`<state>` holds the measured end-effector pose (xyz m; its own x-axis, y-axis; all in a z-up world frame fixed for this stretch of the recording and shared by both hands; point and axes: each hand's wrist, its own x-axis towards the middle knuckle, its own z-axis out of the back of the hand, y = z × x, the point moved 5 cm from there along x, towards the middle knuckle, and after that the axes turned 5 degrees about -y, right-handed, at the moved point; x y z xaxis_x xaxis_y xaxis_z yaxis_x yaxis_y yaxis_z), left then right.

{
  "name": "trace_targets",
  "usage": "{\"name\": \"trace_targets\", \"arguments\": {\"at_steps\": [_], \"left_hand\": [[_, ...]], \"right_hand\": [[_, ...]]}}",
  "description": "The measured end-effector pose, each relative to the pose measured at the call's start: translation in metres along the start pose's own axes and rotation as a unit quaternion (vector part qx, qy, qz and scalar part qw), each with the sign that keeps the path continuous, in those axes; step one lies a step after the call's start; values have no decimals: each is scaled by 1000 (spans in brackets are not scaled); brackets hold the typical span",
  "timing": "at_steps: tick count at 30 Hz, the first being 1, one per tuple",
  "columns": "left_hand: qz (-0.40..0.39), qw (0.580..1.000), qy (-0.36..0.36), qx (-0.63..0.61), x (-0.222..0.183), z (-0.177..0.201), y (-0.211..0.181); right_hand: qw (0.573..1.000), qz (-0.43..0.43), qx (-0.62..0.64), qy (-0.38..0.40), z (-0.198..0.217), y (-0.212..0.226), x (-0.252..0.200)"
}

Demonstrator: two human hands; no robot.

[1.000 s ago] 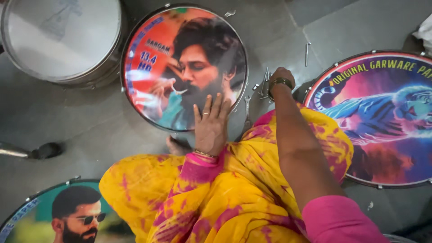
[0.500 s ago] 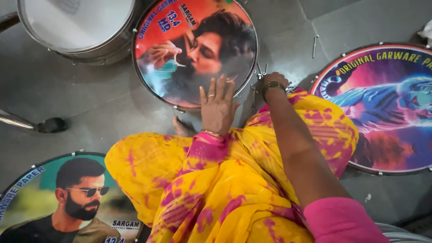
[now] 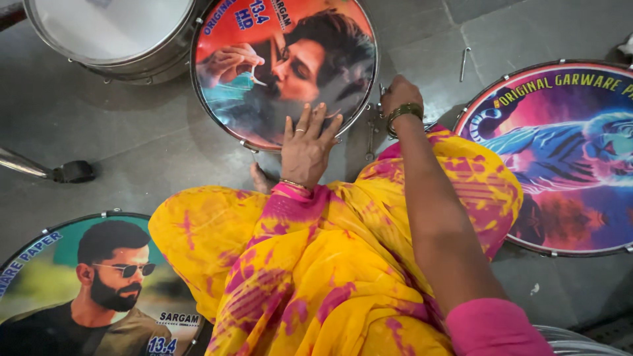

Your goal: The person assembles a drum by placing the head on the shell, inserting metal bolts into the rim, and tightening them with a wrench.

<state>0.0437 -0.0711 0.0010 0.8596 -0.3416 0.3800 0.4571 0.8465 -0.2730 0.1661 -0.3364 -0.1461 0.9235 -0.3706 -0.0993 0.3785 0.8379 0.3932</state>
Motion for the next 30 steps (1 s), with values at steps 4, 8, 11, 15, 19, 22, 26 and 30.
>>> {"name": "trace_targets", "arguments": {"at_steps": [4, 8, 11, 15, 19, 22, 26, 30], "left_hand": [[1, 1000, 3, 4, 0, 1, 0], [3, 1000, 5, -8, -2, 5, 3], [5, 1000, 10, -13, -2, 7, 6], [0, 1000, 13, -20, 0, 9, 10], [5, 1000, 14, -27, -1, 9, 11], [8, 999, 9, -30, -1, 10, 11], [14, 999, 10, -37, 0, 11, 11], [19, 999, 9, -40, -1, 10, 12]], "right_hand": [[982, 28, 182, -48, 25, 9, 1], [875, -83, 474, 61, 61, 21, -33], [839, -61, 536, 67, 95, 40, -67], [842, -15, 537, 41, 115, 52, -99], [855, 2, 518, 14, 113, 46, -104], [862, -27, 505, 12, 101, 36, -101], [868, 5, 497, -11, 89, 35, -98], [872, 9, 489, -20, 87, 43, -102]]}}
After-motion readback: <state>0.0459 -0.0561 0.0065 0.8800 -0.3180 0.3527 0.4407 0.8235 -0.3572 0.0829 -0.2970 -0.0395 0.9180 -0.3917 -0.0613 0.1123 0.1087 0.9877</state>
